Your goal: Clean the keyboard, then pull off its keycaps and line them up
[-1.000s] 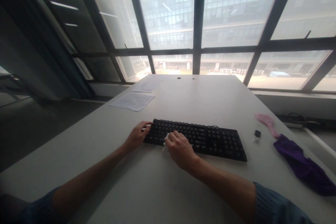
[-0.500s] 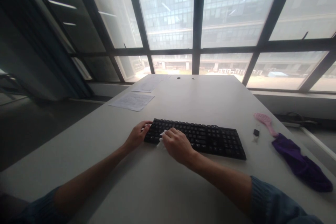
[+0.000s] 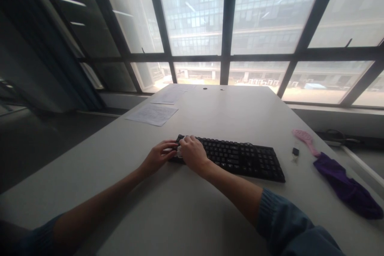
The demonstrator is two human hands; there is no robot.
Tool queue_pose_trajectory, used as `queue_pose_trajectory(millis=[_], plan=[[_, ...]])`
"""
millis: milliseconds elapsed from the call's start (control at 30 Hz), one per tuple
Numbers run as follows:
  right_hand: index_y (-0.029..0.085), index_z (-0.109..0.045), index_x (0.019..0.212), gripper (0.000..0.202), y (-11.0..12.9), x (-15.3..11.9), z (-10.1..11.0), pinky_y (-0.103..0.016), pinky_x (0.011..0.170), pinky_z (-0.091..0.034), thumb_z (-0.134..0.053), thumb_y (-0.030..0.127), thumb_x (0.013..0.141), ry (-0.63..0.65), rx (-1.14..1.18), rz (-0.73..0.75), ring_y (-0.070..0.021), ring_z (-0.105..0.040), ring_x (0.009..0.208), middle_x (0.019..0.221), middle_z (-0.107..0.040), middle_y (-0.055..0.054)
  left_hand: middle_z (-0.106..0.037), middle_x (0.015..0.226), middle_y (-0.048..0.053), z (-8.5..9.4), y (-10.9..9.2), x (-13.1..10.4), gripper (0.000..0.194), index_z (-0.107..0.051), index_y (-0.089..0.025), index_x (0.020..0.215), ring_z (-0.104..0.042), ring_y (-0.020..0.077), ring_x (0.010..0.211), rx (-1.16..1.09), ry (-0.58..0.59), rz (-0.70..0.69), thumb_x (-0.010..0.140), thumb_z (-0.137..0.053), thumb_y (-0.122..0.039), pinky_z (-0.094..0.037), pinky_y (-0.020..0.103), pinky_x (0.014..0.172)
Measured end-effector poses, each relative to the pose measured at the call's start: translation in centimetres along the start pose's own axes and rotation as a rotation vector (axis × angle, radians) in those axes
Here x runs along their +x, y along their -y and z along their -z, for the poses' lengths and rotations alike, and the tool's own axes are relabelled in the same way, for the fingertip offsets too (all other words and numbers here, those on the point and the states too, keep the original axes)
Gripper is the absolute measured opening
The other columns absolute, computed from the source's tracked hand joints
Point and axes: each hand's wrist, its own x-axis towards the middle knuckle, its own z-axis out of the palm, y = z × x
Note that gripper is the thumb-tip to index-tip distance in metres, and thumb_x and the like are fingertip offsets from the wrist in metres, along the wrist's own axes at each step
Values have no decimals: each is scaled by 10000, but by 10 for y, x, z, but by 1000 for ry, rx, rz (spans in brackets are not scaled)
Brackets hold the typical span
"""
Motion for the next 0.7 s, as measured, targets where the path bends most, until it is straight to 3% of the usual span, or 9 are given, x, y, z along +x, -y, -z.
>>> queue_pose_trajectory(millis=[200,367,533,700], plan=[[144,-629,1084,178,4,5,-4,-337,911,-470,-598,242,938,-12,57,-110,-239,-528,1063,1074,-627,-116,-639,1231,103,0,-2,-3,212,-751,-217,893,-593,274,1173,164,-100,-132,791,-738,-402,-480,464,1060],[146,-656,1062,168,8,11,-10,-322,940,-461,-600,250,943,-11,96,-53,-224,-527,1070,1074,-626,-111,-653,1182,95,9,-7,-2,161,-699,-204,804,-600,255,1145,211,-129,-127,844,-653,-353,-501,428,1009],[148,-692,977,163,12,23,-17,-288,901,-463,-534,186,970,53,101,18,-195,-531,1017,1042,-630,-101,-702,1065,88,13,1,-1,281,-661,-181,1008,-685,230,945,72,-65,27,898,-562,-420,-578,358,805],[147,-706,902,174,2,40,-20,-261,847,-464,-538,156,952,59,98,43,-182,-543,987,1028,-637,-95,-720,1070,95,6,6,-2,371,-616,-173,1153,-707,231,906,32,-53,98,908,-534,-439,-583,354,791]])
